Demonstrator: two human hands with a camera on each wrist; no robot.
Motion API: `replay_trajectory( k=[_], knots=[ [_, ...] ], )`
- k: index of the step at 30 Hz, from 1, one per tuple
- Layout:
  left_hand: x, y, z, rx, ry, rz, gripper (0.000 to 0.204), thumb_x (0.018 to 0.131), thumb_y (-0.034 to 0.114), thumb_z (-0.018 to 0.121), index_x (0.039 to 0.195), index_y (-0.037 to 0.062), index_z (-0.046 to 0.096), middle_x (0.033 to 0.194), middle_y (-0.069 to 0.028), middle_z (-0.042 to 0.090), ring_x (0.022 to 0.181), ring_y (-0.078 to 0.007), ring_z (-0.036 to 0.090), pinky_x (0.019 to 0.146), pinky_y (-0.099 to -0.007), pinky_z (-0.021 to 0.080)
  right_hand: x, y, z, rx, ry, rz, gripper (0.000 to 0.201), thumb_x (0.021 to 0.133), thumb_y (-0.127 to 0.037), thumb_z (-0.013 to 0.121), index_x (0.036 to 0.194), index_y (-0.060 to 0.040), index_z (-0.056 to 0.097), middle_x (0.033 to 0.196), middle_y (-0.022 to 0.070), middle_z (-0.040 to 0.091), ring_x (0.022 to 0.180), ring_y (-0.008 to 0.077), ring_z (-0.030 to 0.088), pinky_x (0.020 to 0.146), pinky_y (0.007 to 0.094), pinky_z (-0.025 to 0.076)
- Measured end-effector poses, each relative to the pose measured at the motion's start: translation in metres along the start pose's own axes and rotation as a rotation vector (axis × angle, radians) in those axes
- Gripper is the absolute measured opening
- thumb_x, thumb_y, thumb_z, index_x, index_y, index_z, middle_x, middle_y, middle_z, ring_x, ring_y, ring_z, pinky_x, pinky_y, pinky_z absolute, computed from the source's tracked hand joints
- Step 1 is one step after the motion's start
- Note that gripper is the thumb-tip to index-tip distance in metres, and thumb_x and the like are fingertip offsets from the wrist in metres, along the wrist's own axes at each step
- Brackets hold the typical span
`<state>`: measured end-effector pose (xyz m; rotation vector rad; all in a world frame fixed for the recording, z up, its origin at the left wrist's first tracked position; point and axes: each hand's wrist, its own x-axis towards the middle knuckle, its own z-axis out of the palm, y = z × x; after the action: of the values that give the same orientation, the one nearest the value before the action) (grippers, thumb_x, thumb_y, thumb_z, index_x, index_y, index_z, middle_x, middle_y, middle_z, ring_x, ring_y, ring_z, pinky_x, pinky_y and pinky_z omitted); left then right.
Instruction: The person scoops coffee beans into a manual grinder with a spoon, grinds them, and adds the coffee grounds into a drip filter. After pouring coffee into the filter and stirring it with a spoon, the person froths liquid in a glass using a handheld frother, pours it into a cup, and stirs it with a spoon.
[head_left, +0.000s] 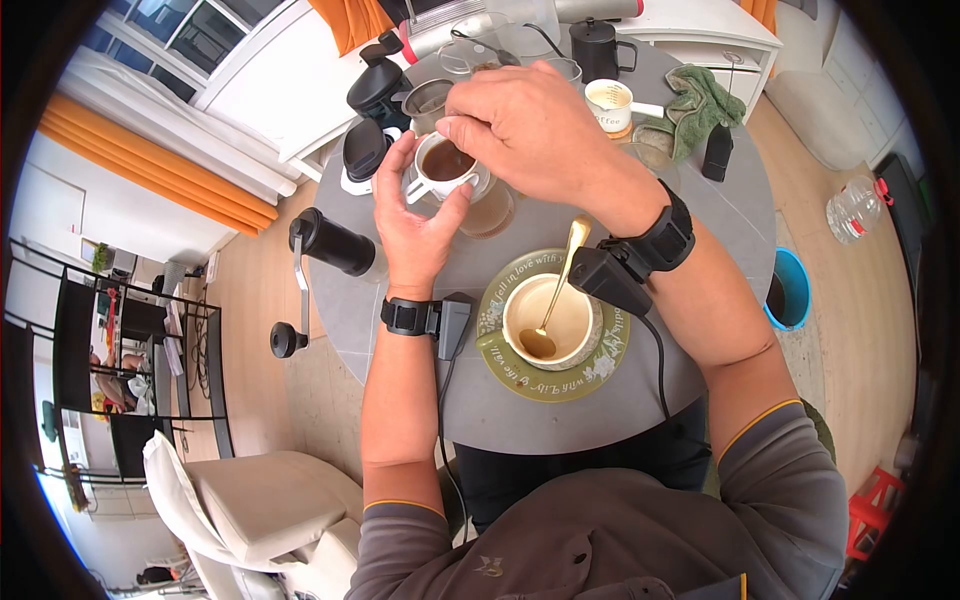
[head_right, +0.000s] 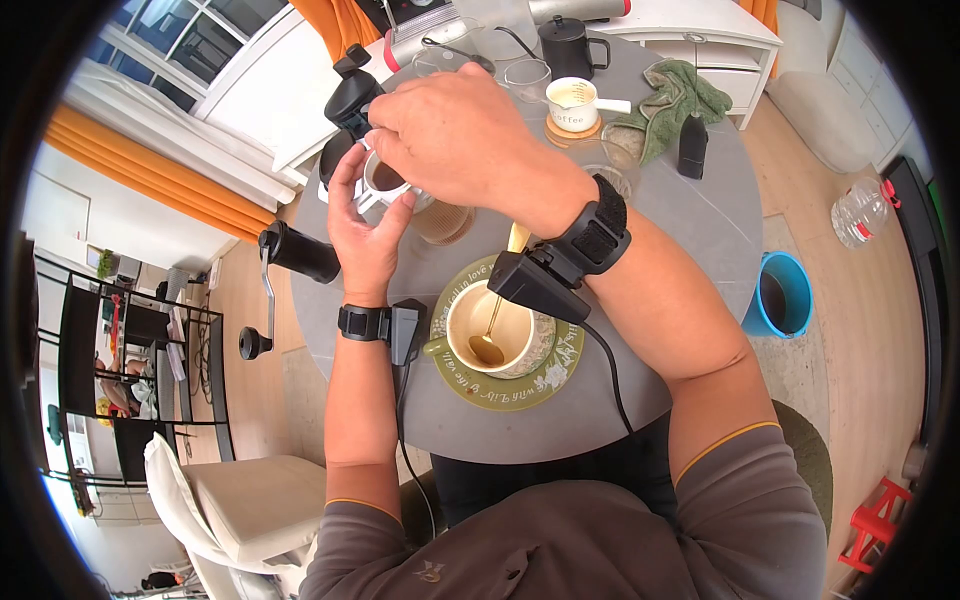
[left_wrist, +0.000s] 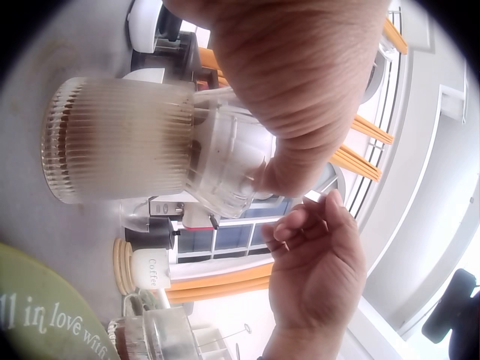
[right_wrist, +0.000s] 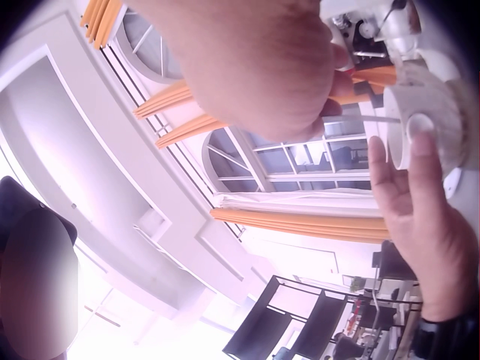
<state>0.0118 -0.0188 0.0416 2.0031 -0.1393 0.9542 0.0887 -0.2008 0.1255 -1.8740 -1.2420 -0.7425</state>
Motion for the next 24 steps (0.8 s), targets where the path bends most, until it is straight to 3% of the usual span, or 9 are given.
replay_trajectory(
  k=[13,15,19,21,24],
  knots=[
    [0.0,-0.001,0.0,-0.021,0.003,-0.004,0.081,0.073,0.017,0.087,0.145,0.0027,0.052,0.133,-0.014,0.06,0.125,-0.0271,0.057,0.11,-0.0403,0.044,0.002,0.001,-0.001,-0.055,0.058,-0.038,0.02,0.095,-0.023,0.063,0.084,-0.0063,0.068,0.073,0.0078,0.064,0.073,0.0317,0.063,0.067,0.0443,0.045],
    [0.0,-0.002,0.0,-0.028,0.003,-0.01,0.081,0.073,0.017,0.087,0.145,0.0027,0.052,0.133,-0.0141,0.06,0.125,-0.0271,0.057,0.11,-0.0403,0.044,0.002,-0.003,-0.004,-0.076,0.001,0.029,0.022,0.094,-0.024,0.061,0.082,-0.0077,0.071,0.08,0.0074,0.07,0.083,0.0297,0.068,0.074,0.0458,0.045],
    [0.0,-0.002,0.001,-0.029,0.009,-0.008,0.081,0.073,0.018,0.087,0.145,0.0026,0.052,0.134,-0.0143,0.059,0.125,-0.0271,0.057,0.11,-0.0403,0.044,0.001,-0.003,-0.001,-0.065,-0.029,0.046,0.022,0.094,-0.025,0.061,0.083,-0.0082,0.071,0.08,0.0071,0.07,0.083,0.0297,0.068,0.076,0.0458,0.045],
    [0.0,-0.001,0.0,-0.012,0.006,-0.001,0.081,0.073,0.018,0.087,0.145,0.0025,0.052,0.134,-0.0143,0.059,0.125,-0.0271,0.057,0.11,-0.0402,0.044,-0.001,0.001,0.005,-0.013,0.032,-0.004,0.022,0.094,-0.024,0.064,0.084,-0.0056,0.068,0.074,0.0085,0.065,0.076,0.0311,0.064,0.067,0.0439,0.046],
    [0.001,-0.001,0.0,-0.002,0.002,0.003,0.081,0.073,0.018,0.087,0.145,0.0023,0.052,0.134,-0.0144,0.059,0.126,-0.0273,0.057,0.11,-0.0402,0.044,-0.001,0.004,0.009,0.023,0.035,-0.026,0.023,0.094,-0.025,0.065,0.084,-0.0044,0.068,0.075,0.0095,0.065,0.076,0.0315,0.064,0.066,0.0437,0.048]
  ],
)
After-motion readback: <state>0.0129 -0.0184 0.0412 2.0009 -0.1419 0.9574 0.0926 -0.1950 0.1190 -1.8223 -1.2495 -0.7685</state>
